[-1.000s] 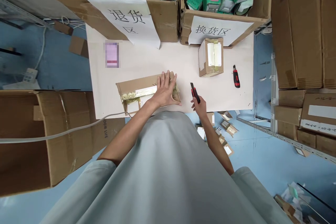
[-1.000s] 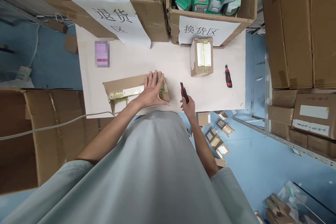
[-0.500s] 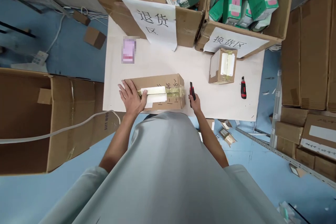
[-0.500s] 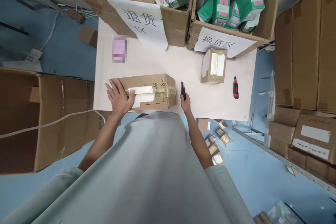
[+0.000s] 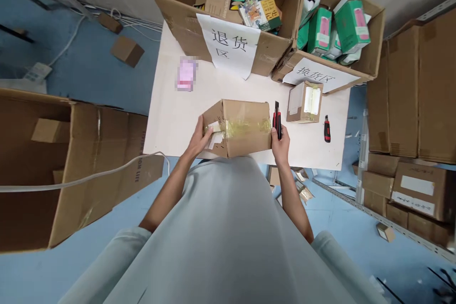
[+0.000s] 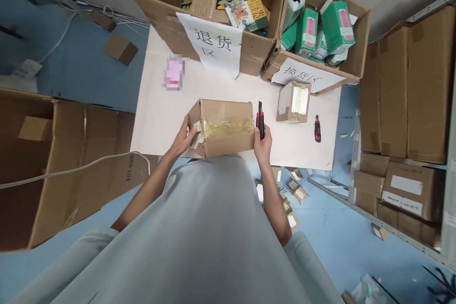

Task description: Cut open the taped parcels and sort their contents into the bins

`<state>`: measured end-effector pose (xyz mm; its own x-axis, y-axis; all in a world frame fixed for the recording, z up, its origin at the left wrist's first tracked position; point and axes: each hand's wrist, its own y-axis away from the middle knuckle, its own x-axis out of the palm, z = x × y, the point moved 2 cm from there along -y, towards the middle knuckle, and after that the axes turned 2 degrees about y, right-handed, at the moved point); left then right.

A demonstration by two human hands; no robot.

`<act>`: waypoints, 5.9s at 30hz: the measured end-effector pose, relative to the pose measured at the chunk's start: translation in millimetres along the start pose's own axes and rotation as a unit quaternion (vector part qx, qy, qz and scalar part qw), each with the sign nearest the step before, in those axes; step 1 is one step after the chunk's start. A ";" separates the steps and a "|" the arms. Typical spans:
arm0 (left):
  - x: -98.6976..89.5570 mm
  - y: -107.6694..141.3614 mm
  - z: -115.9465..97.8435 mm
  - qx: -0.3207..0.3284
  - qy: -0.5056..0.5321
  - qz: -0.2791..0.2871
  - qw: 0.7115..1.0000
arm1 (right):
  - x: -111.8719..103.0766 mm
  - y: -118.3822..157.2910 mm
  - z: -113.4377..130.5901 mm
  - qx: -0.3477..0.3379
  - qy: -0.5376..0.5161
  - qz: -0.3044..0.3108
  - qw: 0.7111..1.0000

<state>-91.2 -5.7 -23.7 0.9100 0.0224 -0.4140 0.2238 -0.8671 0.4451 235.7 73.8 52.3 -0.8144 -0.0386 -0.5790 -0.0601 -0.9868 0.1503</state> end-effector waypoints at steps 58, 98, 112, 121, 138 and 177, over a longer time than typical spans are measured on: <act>10.0 4.1 16.2 0.129 -0.009 0.054 0.990 | -15.9 -14.5 -36.2 0.058 0.205 -0.042 0.976; -13.2 -110.3 -25.2 0.180 0.117 0.087 0.973 | 142.8 111.8 194.8 0.107 0.508 0.292 0.803; -12.9 -107.1 -24.4 0.202 0.111 0.076 0.970 | 146.8 128.3 189.4 0.119 0.526 0.302 0.786; -12.2 -107.1 -24.3 0.203 0.090 0.077 0.972 | 132.3 135.1 200.5 0.113 0.517 0.296 0.795; -16.2 -104.7 -25.8 0.196 0.090 0.088 0.972 | 139.2 103.1 188.0 0.099 0.485 0.286 0.821; -22.3 -76.4 -33.4 0.145 0.009 0.122 0.982 | 54.8 -42.2 136.7 -0.325 0.463 0.461 0.683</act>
<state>-116.9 76.7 -21.9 0.9306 -0.1970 -0.3084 -0.1080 -0.9531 0.2829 114.7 134.8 123.8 0.4003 -0.4768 -0.7825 0.7466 -0.3255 0.5802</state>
